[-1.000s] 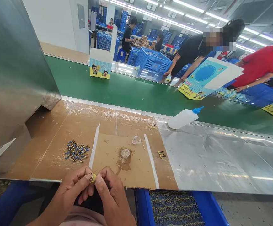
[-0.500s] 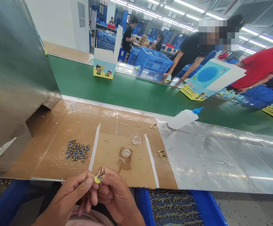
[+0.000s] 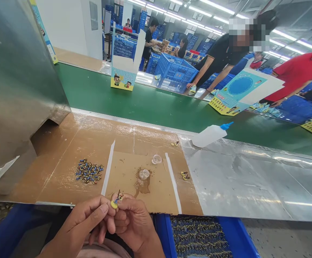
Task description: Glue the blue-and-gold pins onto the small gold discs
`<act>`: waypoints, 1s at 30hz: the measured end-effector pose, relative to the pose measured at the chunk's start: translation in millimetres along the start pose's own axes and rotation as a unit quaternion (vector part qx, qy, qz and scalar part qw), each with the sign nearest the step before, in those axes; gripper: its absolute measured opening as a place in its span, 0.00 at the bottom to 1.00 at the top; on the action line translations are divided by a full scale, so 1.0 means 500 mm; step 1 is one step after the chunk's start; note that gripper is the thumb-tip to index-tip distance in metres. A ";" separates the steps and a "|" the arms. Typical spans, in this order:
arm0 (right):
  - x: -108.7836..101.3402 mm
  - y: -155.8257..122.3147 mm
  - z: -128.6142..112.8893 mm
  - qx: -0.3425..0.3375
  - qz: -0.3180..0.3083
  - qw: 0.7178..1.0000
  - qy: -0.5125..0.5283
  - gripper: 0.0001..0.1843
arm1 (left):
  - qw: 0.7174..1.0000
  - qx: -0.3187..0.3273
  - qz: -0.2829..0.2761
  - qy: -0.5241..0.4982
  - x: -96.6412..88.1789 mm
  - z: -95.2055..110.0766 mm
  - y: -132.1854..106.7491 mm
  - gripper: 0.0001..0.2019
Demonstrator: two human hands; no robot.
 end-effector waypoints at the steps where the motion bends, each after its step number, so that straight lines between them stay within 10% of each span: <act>1: -0.002 0.000 0.001 -0.001 -0.001 1.000 0.000 0.11 | 1.000 0.003 0.000 0.005 0.001 0.001 -0.001 0.27; 30: -0.020 -0.006 0.003 -0.025 -0.001 0.999 -0.032 0.13 | 0.999 -0.014 0.005 0.032 0.007 -0.022 -0.007 0.31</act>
Point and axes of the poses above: each hand's wrist, its own y-axis towards the middle knuckle, its own x-axis out of the palm, z = x × y, the point moved 9 cm from there along y, towards the middle knuckle, and after that the axes turned 14 degrees about z, right-handed, at the moved point
